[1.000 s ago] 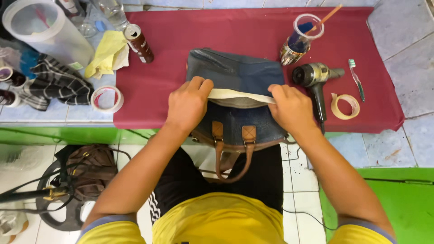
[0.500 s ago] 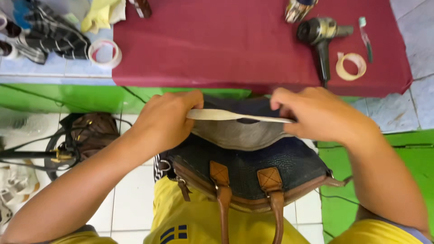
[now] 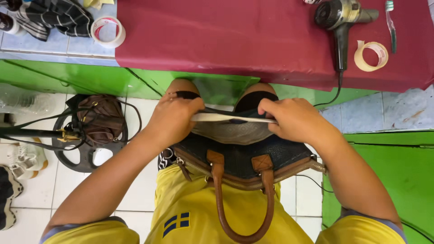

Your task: The person applies masking tape across the front of a dark blue leather handbag, then folds and presses the tape along the edges and inside the bag. They smooth the tape with their fingers and use a small brush to press the edges down.

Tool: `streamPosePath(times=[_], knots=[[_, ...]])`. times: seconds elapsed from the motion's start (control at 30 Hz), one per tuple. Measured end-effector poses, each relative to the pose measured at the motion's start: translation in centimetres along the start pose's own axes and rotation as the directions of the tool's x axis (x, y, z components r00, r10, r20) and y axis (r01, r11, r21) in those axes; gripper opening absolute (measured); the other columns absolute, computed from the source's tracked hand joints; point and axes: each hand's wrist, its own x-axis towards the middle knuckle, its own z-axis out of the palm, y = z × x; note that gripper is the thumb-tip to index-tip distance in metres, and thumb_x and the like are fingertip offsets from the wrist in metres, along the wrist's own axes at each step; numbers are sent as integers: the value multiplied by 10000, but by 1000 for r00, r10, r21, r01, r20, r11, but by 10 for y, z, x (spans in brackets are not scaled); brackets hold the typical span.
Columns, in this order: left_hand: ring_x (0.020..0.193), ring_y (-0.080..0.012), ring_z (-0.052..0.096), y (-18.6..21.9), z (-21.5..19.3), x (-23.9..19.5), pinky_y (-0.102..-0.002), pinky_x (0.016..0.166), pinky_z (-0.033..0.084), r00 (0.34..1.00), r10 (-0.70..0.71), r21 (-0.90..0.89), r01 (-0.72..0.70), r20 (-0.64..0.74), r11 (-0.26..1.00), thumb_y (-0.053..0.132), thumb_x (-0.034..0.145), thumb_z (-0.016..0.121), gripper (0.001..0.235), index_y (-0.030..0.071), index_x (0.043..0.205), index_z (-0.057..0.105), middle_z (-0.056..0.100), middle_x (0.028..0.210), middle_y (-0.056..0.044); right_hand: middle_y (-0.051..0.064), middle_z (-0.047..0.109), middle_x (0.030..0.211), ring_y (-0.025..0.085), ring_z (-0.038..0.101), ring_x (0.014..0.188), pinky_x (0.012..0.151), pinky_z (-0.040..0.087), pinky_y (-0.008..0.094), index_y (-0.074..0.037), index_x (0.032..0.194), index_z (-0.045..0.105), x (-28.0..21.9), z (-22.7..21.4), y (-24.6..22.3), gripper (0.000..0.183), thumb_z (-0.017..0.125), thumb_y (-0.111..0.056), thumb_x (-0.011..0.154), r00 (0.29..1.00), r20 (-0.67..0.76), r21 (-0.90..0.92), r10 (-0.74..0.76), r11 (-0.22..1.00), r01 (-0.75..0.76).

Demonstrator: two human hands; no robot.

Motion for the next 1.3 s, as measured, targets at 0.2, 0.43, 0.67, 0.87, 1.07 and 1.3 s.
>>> streamPosePath(times=[0.2,0.43,0.67,0.87,1.07,1.3], knots=[[758,-218,580,9,1,18,-367,794,459,645,553,427,-362,-527,829,122,894,716,125,185,864,612,558,802,-19,16,731,862,320,739,900,782,600,503,-260,1102,582,4,9,6,302,671,-326,820,987,-136,-22,-83,997,80],[669,-217,544,-6,-2,47,-355,759,439,571,610,417,-445,-550,792,109,959,711,184,139,815,600,508,702,-30,-22,606,832,201,671,804,610,574,353,-236,966,602,32,24,-8,161,663,-359,881,791,-509,-204,-340,940,274],[639,-185,558,-25,10,58,-320,750,436,607,538,255,-492,-585,833,100,1002,652,170,139,839,623,524,675,-8,25,570,754,242,653,706,581,572,368,-173,996,621,65,32,-5,58,579,-206,972,731,-537,-156,-421,901,404],[631,-187,552,-26,7,60,-335,765,453,566,544,220,-540,-620,813,102,1028,626,162,122,868,637,555,721,-16,66,659,748,283,700,687,599,597,408,-142,1063,682,77,22,7,118,668,-162,948,739,-522,-19,-425,873,488],[644,-212,539,-34,7,68,-368,822,482,488,620,310,-574,-614,758,105,1038,618,192,114,847,628,558,754,-41,62,672,751,279,688,676,602,593,392,-137,954,698,80,25,11,65,661,-174,994,655,-608,-70,-449,852,519],[685,-182,600,-40,23,73,-376,888,514,528,609,256,-594,-591,763,117,1038,616,139,113,903,648,615,814,-30,46,668,742,252,683,669,600,585,375,-136,851,650,82,26,11,180,626,-191,1020,640,-607,-125,-471,852,508]])
